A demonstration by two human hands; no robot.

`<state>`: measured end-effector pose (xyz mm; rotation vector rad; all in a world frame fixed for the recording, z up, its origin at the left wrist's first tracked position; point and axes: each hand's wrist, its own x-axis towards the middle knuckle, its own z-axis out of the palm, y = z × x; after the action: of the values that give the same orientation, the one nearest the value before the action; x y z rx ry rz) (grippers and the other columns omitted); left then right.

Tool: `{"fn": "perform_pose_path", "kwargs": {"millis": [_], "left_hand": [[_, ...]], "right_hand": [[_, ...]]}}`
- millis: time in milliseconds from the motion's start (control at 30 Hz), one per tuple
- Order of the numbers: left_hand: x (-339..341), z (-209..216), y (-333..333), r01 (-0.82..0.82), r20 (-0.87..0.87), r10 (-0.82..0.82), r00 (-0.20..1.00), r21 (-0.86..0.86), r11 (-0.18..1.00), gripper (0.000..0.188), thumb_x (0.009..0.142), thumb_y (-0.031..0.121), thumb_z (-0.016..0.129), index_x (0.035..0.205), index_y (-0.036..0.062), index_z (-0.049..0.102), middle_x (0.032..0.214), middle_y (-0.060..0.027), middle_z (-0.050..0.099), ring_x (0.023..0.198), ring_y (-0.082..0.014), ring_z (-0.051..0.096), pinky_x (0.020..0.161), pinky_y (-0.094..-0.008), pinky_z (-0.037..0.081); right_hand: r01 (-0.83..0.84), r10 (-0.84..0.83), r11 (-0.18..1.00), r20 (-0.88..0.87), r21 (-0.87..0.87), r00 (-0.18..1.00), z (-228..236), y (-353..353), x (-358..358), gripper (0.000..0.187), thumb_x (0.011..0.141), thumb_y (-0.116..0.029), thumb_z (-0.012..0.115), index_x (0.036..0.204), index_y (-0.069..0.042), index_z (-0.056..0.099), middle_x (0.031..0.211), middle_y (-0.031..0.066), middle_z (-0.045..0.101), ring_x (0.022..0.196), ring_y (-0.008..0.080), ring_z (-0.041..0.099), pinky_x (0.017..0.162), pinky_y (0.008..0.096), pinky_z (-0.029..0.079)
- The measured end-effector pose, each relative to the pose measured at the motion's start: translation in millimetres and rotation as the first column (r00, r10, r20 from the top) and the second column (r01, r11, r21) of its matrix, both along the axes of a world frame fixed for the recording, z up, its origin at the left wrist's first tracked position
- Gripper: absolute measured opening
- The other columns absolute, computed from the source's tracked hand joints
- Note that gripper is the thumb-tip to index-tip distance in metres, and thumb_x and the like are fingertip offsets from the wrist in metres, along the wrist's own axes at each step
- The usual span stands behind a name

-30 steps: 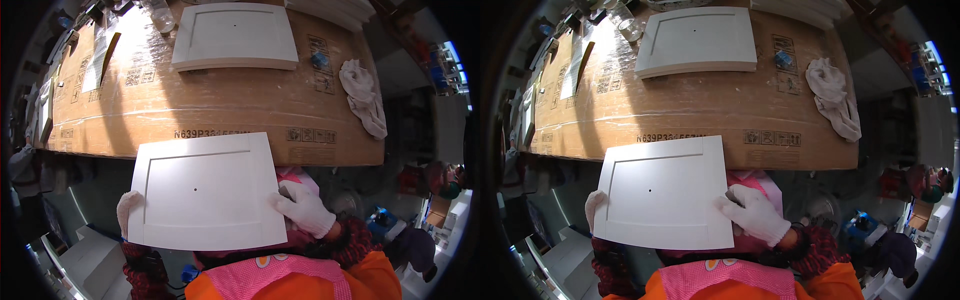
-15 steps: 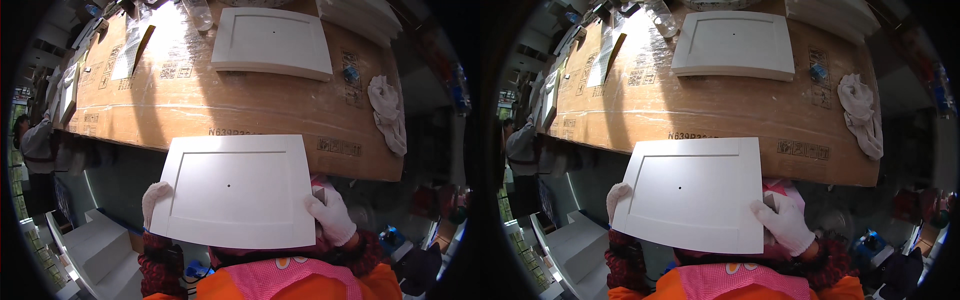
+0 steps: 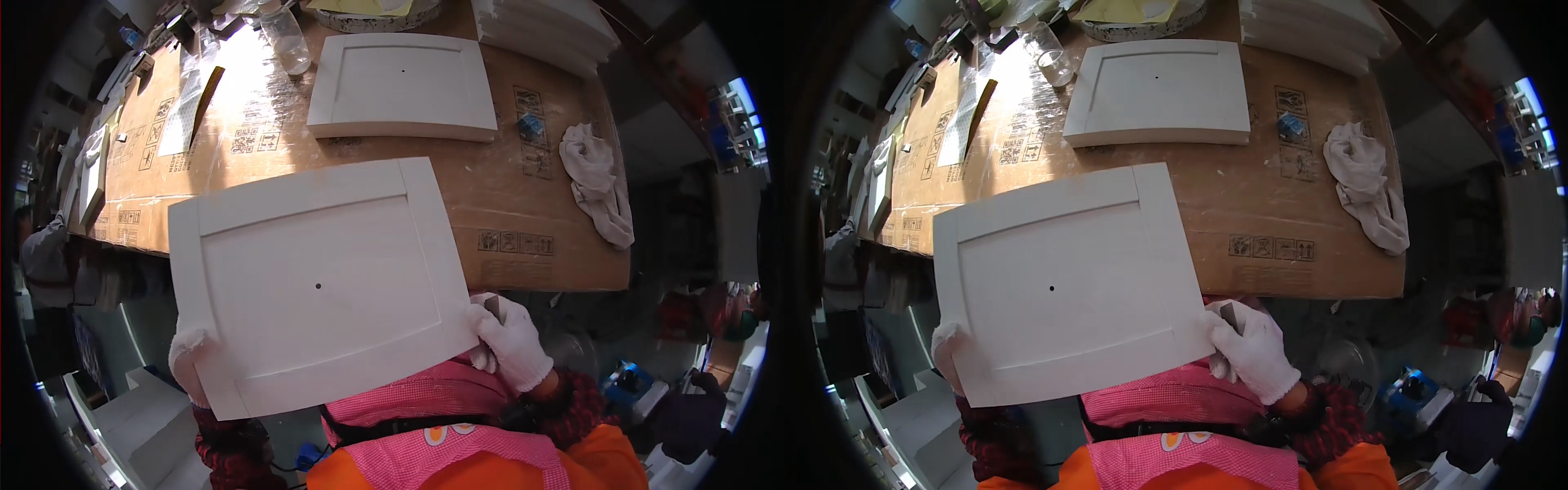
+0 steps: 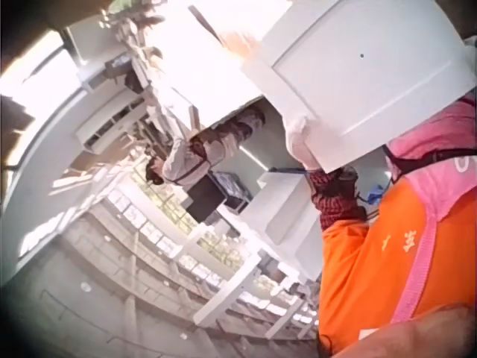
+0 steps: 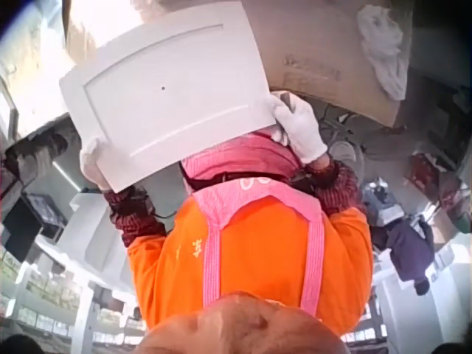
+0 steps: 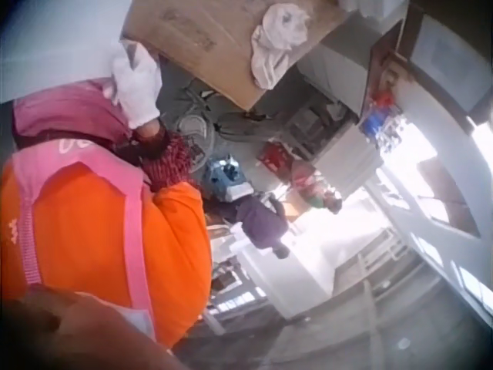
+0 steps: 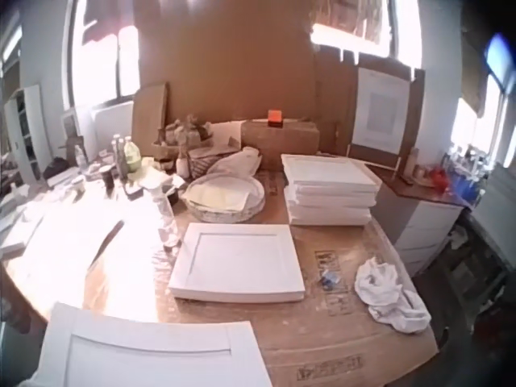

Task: Cleaning and inspecting white furniture panels using a cloth and a small tool.

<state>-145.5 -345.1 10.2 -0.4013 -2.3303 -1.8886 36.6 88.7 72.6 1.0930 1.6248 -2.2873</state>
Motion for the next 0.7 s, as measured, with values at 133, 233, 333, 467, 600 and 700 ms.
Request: {"fn": "perform_pose_path", "kwargs": {"millis": [133,233,333,467,600,700], "left_hand": [[10,123,106,-0.091,0.265,-0.017,0.964,0.389,0.917,0.031,0.086,0.01,0.074,0.114,0.0001,0.069,0.091,-0.0042,0.068,0.079,-0.0174,0.07,0.062,-0.0311,0.057],[30,176,133,0.298,0.219,-0.219,0.951,-0.449,0.843,0.04,0.076,0.013,0.082,0.115,0.0066,0.073,0.089,0.0012,0.069,0.075,-0.0157,0.069,0.058,-0.0319,0.055],[12,172,194,0.371,-0.144,-0.807,0.572,-0.833,0.411,0.037,0.078,0.023,0.08,0.115,0.0192,0.077,0.078,0.0075,0.059,0.067,-0.0107,0.062,0.052,-0.0298,0.05],[53,148,194,0.243,-0.061,-0.909,0.412,-0.954,0.175,0.032,0.079,0.026,0.074,0.111,0.031,0.075,0.075,0.0069,0.046,0.061,-0.0105,0.053,0.051,-0.0284,0.044],[66,115,191,0.284,-0.094,-0.883,0.46,-0.926,0.246,0.029,0.078,0.03,0.073,0.107,0.0312,0.074,0.077,0.0059,0.043,0.062,-0.0104,0.053,0.049,-0.0268,0.042],[73,101,187,0.22,-0.119,-0.86,0.496,-0.941,0.257,0.027,0.075,0.031,0.076,0.101,0.029,0.072,0.078,0.0054,0.043,0.062,-0.011,0.053,0.049,-0.0262,0.042]], "right_hand": [[0.028,-0.027,0.999,-0.024,0.04,0.999,-14,12,3,0.038,0.113,-0.034,0.048,0.118,0.0,0.065,0.083,0.007,0.074,0.055,0.0064,0.058,0.046,0.0229,0.043],[0.114,-0.11,0.992,-0.075,0.048,0.991,-12,13,6,0.053,0.115,-0.046,0.034,0.117,-0.001,0.064,0.08,0.0062,0.072,0.054,0.0065,0.055,0.046,0.0222,0.04],[0.33,-0.321,0.942,-0.118,0.064,0.94,-22,22,19,0.051,0.116,-0.044,0.035,0.117,-0.002,0.062,0.072,0.0029,0.065,0.051,0.006,0.049,0.045,0.0213,0.035],[0.333,-0.318,0.939,-0.158,0.084,0.935,-32,34,28,0.048,0.115,-0.043,0.039,0.118,0.0,0.062,0.072,0.0029,0.063,0.052,0.0051,0.048,0.043,0.0216,0.034],[0.28,-0.265,0.952,-0.121,0.126,0.957,-37,34,28,0.047,0.114,-0.041,0.042,0.121,0.0,0.062,0.076,0.0037,0.065,0.053,0.005,0.05,0.044,0.021,0.036],[0.202,-0.2,0.976,-0.03,0.079,0.979,-45,30,30,0.047,0.113,-0.041,0.044,0.122,0.001,0.063,0.077,0.0039,0.066,0.055,0.006,0.054,0.045,0.0218,0.038]]}}
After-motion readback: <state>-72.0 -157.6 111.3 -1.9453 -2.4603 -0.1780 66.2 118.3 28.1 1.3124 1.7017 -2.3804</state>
